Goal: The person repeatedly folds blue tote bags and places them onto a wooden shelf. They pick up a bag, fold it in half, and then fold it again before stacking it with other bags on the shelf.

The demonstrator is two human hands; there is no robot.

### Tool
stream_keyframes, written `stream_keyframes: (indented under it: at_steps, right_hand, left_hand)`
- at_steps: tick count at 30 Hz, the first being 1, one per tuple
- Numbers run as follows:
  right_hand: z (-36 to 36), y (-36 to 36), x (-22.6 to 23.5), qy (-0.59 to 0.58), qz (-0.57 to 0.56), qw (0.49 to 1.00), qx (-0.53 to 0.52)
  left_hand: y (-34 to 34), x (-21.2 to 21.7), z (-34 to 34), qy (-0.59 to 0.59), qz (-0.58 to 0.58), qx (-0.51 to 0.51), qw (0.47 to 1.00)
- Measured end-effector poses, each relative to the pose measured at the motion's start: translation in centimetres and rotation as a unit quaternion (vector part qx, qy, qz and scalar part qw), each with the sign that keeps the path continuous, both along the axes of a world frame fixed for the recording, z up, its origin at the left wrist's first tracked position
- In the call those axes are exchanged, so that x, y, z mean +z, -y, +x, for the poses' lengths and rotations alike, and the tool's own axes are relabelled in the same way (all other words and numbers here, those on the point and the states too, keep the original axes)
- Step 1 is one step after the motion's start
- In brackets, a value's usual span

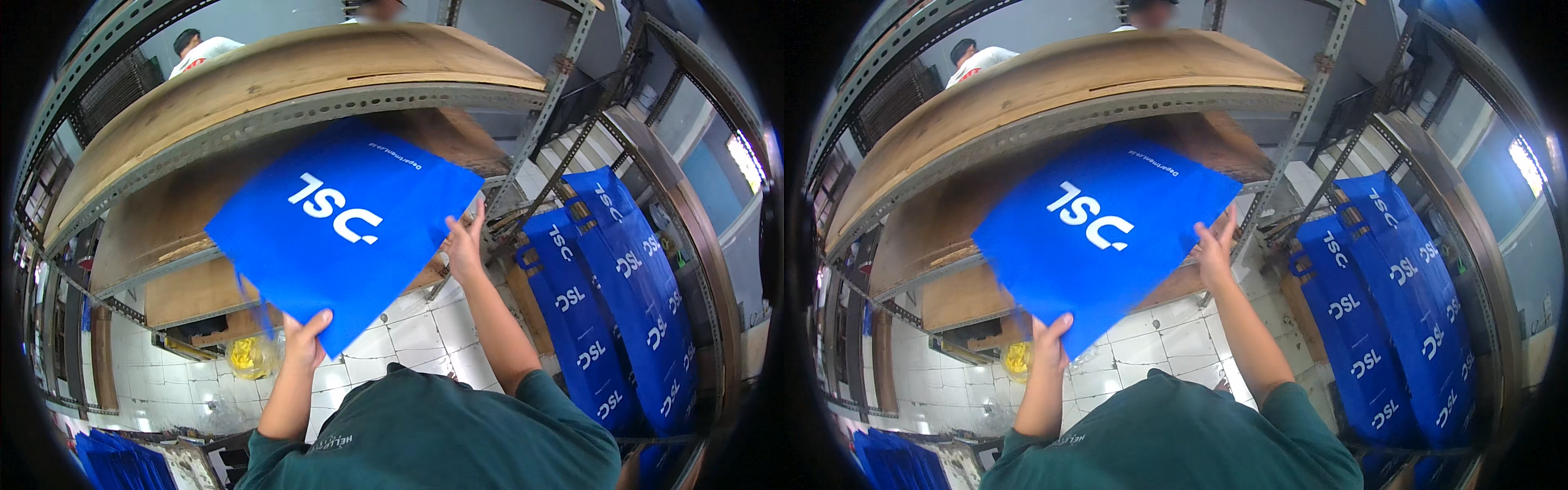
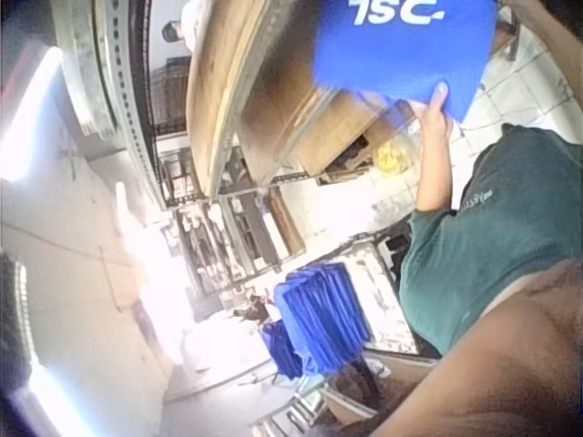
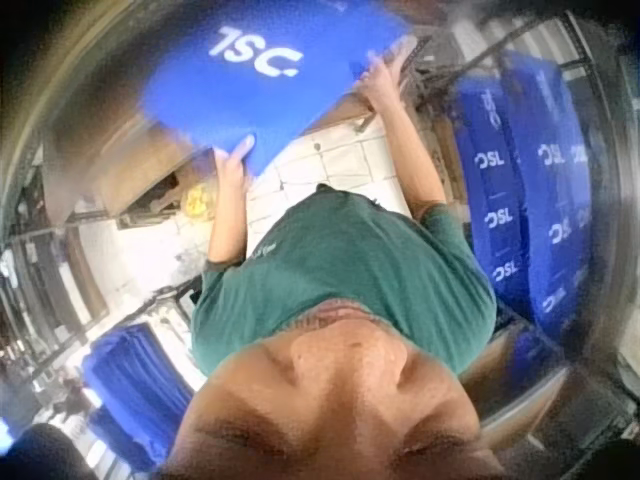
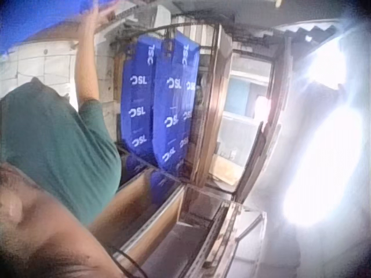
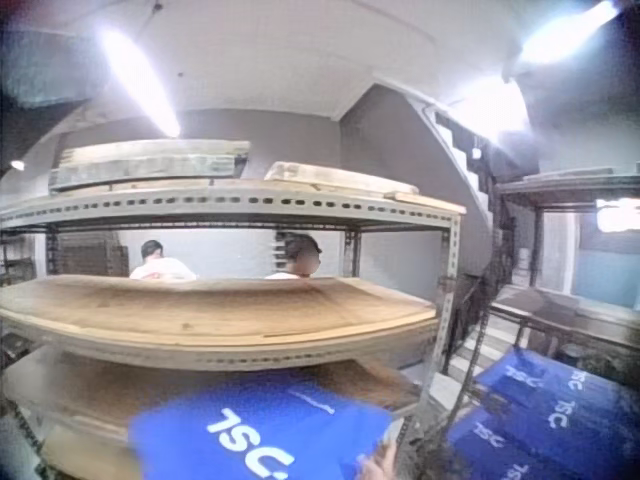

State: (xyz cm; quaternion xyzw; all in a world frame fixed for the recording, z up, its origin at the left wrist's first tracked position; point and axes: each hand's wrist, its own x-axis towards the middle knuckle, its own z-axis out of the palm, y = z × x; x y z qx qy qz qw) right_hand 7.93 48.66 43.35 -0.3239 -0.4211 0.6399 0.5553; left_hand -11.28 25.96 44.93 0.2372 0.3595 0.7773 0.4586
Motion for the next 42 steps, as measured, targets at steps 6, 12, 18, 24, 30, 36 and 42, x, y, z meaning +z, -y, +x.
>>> stream_keyframes:
  at_steps: [6, 12, 18, 24, 30, 36, 42]
  right_hand:
    - [0.5, 2.1, 1.6, 0.094, 0.073, 0.993, 0.004]
    - [4.6, 4.8, 3.4, 0.139, 0.143, 0.98, -0.017]
    - [12.0, 7.3, 3.9, 0.172, 0.075, 0.977, -0.097]
    - [21.9, 7.9, 4.1, 0.221, -0.031, 0.958, -0.181]
    - [28.0, 4.9, 9.4, 0.283, -0.044, 0.942, -0.172]
    - [32.7, 0.8, 11.9, 0.229, -0.016, 0.967, -0.112]
    - [37.5, -3.4, 15.8, 0.272, 0.06, 0.957, -0.083]
  left_hand:
    - [5.3, -5.2, -0.6, 0.159, 0.129, -0.052, 0.977]
    - [4.8, -6.1, -2.0, 0.093, -0.105, 0.042, 0.989]
    - [4.1, -2.8, 2.4, 0.023, -0.1, 0.026, 0.994]
    - [0.5, 0.2, 7.7, 0.073, -0.102, -0.156, 0.98]
    - [-1.5, 3.2, 16.0, 0.06, -0.079, -0.196, 0.975]
    - [-1.1, 4.4, 23.1, 0.053, -0.004, -0.176, 0.983]
    - [0.1, 4.0, 32.4, 0.087, 0.058, -0.159, 0.982]
